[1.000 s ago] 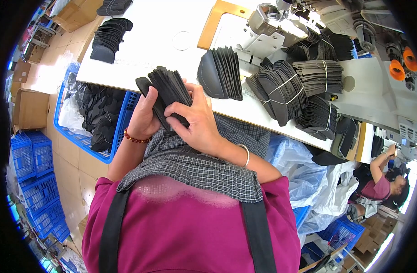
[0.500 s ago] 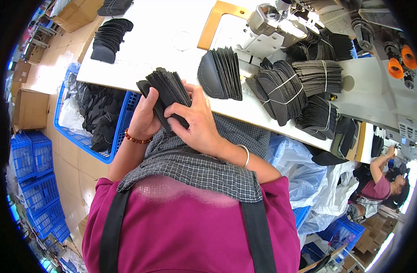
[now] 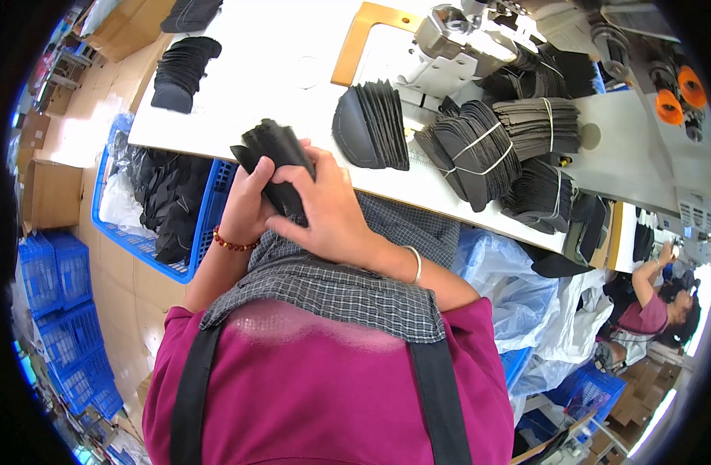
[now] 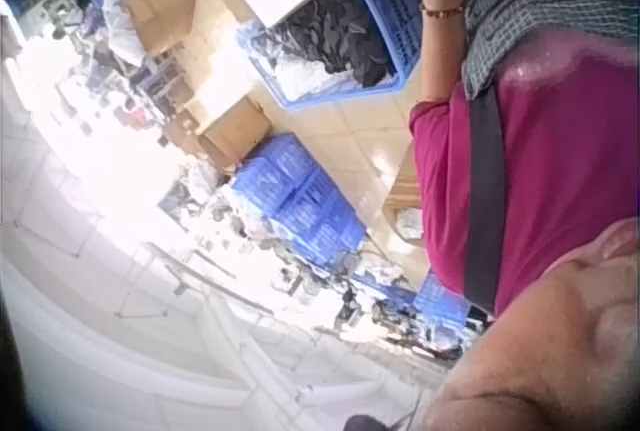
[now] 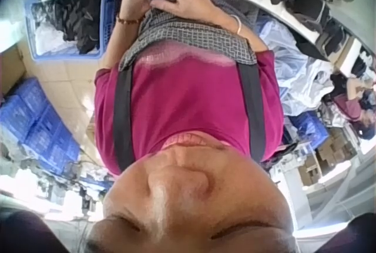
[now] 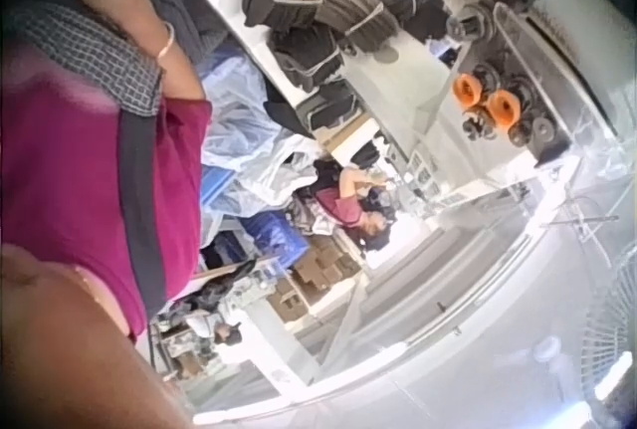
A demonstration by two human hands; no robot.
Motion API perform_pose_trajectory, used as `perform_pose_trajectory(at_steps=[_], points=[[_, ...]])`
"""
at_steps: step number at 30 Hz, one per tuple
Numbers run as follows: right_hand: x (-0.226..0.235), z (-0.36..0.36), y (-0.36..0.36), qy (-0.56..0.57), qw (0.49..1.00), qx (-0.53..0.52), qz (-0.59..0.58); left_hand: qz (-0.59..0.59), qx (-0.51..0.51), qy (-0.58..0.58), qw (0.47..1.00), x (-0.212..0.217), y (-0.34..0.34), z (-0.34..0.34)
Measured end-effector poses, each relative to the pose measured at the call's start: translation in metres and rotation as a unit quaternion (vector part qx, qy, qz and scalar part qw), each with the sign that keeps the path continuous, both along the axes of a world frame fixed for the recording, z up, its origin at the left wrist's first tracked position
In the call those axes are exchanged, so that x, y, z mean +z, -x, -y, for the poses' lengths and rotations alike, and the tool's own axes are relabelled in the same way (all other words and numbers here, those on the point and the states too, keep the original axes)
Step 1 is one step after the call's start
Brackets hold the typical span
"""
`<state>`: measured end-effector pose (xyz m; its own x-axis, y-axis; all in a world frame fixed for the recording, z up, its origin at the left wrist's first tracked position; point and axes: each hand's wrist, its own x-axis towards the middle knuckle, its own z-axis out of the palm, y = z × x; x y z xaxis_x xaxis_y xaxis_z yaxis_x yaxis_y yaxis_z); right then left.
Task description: Organizing and counting a stack of black fabric shoe upper components at a manufacturing workbench.
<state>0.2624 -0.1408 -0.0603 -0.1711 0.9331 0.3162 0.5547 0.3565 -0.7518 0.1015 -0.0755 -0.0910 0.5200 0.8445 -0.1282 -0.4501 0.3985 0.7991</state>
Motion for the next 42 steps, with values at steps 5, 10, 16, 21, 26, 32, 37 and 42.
perform_pose_trajectory(at_steps=[5, 10, 16, 21, 26, 32, 37, 42], points=[[-0.008, -0.005, 0.006, -0.078, 0.989, -0.051, 0.114, -0.019, 0.013, -0.003, 1.0, 0.011, -0.013, 0.003], [0.002, -0.019, -0.01, -0.102, 0.988, -0.093, 0.064, -0.088, 0.08, -0.152, 0.981, 0.021, -0.016, -0.021], [-0.003, -0.022, -0.018, -0.065, 0.971, -0.171, 0.156, -0.492, -0.118, -0.667, 0.547, 0.095, -0.003, -0.061], [0.022, -0.021, -0.034, -0.131, 0.949, -0.172, 0.232, -0.476, -0.174, -0.713, 0.485, 0.056, -0.019, -0.086], [0.043, -0.05, -0.078, -0.077, 0.836, -0.264, 0.474, -0.46, -0.195, -0.767, 0.402, 0.058, -0.029, -0.095], [0.022, -0.076, -0.09, -0.004, 0.822, -0.19, 0.537, -0.462, -0.177, -0.756, 0.428, 0.046, -0.043, -0.104], [0.036, -0.084, -0.076, 0.082, 0.945, -0.121, 0.292, -0.471, -0.004, -0.753, 0.46, 0.033, -0.04, -0.095], [0.039, -0.073, -0.065, 0.093, 0.969, -0.017, 0.226, -0.39, -0.052, -0.737, 0.55, 0.017, -0.031, -0.104]])
